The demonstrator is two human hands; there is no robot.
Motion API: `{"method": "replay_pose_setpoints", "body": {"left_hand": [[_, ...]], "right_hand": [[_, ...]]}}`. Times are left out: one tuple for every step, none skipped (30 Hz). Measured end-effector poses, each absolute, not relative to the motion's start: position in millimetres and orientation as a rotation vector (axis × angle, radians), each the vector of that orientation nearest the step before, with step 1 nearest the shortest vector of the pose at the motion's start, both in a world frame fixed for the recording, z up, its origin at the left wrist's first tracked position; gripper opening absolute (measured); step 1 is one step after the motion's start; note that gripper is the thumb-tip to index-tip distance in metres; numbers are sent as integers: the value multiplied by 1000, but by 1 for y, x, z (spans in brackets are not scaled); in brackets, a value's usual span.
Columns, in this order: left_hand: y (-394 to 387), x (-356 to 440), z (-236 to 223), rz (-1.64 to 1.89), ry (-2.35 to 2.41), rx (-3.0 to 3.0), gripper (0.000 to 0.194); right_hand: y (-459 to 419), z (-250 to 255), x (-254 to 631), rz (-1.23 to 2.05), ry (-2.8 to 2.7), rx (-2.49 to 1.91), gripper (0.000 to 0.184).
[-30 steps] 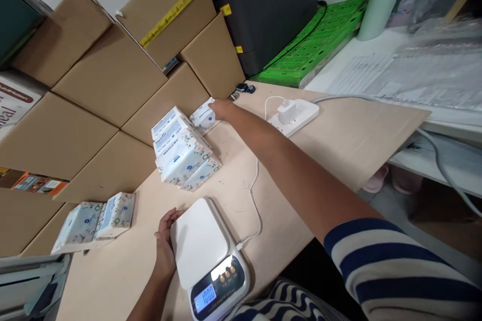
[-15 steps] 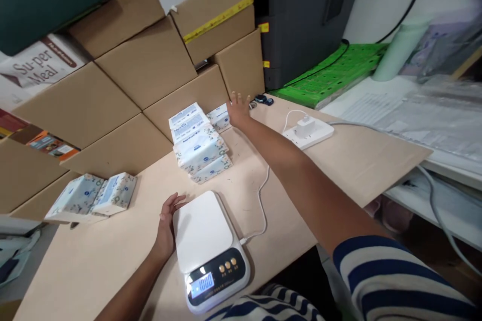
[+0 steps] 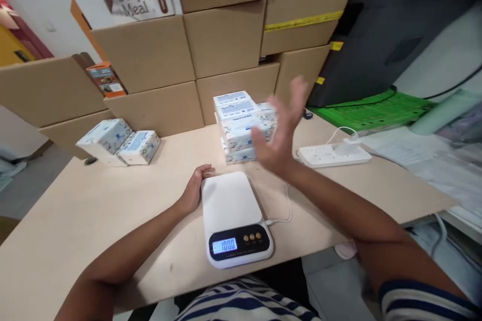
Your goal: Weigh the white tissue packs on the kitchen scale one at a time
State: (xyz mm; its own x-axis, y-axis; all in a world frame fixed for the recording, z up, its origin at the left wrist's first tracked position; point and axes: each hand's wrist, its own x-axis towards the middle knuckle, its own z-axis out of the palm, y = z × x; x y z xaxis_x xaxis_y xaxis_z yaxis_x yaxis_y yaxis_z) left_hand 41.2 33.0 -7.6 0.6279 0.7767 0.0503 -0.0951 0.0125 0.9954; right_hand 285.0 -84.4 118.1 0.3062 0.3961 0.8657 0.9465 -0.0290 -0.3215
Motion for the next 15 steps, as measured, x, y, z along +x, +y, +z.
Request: {"method": "replay_pose_setpoints", "body": {"left_hand": [[33, 42, -11, 760, 618, 1409, 91], [33, 43, -13, 769, 617, 1420, 92], [33, 43, -16, 777, 621, 1435, 93], [32, 43, -17, 784, 628, 1455, 95], [32, 43, -19, 790, 639, 1478, 97], [30, 43, -21, 794, 653, 1504, 98], [29, 43, -22, 802, 673, 1531, 97], [27, 43, -24, 818, 697, 1559, 94], [26, 44, -25, 847, 727, 1588, 90], [26, 45, -25, 893, 764, 1618, 85], [28, 47, -24, 951, 807, 1646, 81], [33, 48, -21, 1016, 852, 1669, 80], [41, 48, -15, 1081, 896, 1684, 80], [53, 46, -5, 1145, 941, 1697, 80], [68, 39, 7, 1218, 993, 1715, 81]], "right_hand": [[-95, 101, 262, -606, -1498, -1635, 56], [-104, 85, 244, -444, -1718, -1679, 52], [-112, 69, 231, -262, -1848, -1737, 54], [-117, 55, 224, -102, -1885, -1795, 60], [-119, 43, 222, 23, -1866, -1836, 65], [-120, 33, 224, 90, -1802, -1848, 69], [-120, 25, 229, 109, -1709, -1838, 71], [-119, 18, 236, 95, -1606, -1817, 72], [-119, 12, 244, 71, -1522, -1795, 70], [-119, 7, 252, 39, -1477, -1773, 68], [-120, 2, 259, 5, -1478, -1758, 66], [-121, -3, 266, -34, -1518, -1744, 64], [-123, -6, 271, -73, -1578, -1728, 63], [-126, -9, 276, -100, -1633, -1709, 62], [-128, -11, 280, -115, -1658, -1688, 62]]}}
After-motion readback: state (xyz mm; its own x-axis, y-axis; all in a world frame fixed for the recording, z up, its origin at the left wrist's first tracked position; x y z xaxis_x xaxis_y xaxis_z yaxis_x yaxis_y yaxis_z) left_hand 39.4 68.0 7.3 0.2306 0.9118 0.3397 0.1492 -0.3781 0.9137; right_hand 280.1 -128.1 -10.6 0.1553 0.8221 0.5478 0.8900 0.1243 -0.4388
